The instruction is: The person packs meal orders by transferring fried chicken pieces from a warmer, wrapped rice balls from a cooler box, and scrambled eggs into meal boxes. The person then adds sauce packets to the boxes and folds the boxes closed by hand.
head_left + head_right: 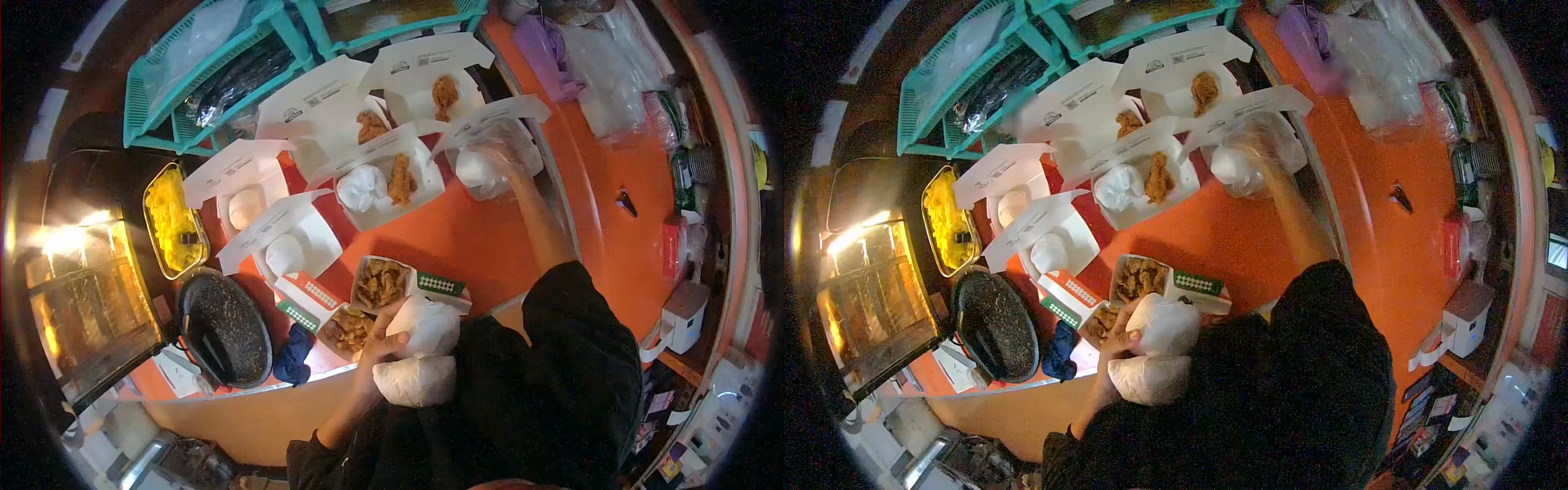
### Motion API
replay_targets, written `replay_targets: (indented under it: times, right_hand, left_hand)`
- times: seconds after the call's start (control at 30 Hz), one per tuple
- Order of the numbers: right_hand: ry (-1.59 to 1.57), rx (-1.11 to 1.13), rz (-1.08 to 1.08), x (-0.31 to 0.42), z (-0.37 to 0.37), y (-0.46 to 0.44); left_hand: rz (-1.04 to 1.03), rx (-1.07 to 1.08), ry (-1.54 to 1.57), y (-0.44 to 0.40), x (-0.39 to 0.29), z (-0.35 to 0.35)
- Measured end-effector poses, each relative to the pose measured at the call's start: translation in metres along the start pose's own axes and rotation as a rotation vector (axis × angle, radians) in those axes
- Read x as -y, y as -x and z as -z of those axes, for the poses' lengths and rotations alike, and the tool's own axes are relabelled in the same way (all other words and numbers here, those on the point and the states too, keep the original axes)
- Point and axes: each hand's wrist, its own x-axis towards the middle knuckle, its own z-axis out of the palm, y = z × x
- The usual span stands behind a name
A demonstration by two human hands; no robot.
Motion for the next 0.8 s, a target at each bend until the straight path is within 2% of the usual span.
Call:
replay_targets:
  times: [0.27, 0.43, 0.53, 0.7, 0.8]
  right_hand:
    - [0.037, 0.16, 0.023, -0.013, -0.008, -0.008]
    - [0.334, -0.028, 0.172, 0.039, 0.022, 0.038]
    - [0.589, -0.006, 0.238, 0.074, 0.033, 0.051]
    - [0.874, -0.074, 0.278, 0.078, 0.024, 0.055]
    - [1.021, -0.098, 0.341, 0.054, 0.03, 0.055]
  left_hand:
    - [-0.015, -0.041, 0.06, -0.011, 0.005, -0.029]
    - [-0.046, -0.041, 0.051, -0.012, 0.005, -0.032]
    - [-0.054, -0.051, 0.059, -0.009, 0.008, -0.028]
    - [-0.074, -0.05, 0.081, -0.003, 0.013, -0.02]
    - [-0.067, -0.068, 0.11, 0.005, 0.015, -0.019]
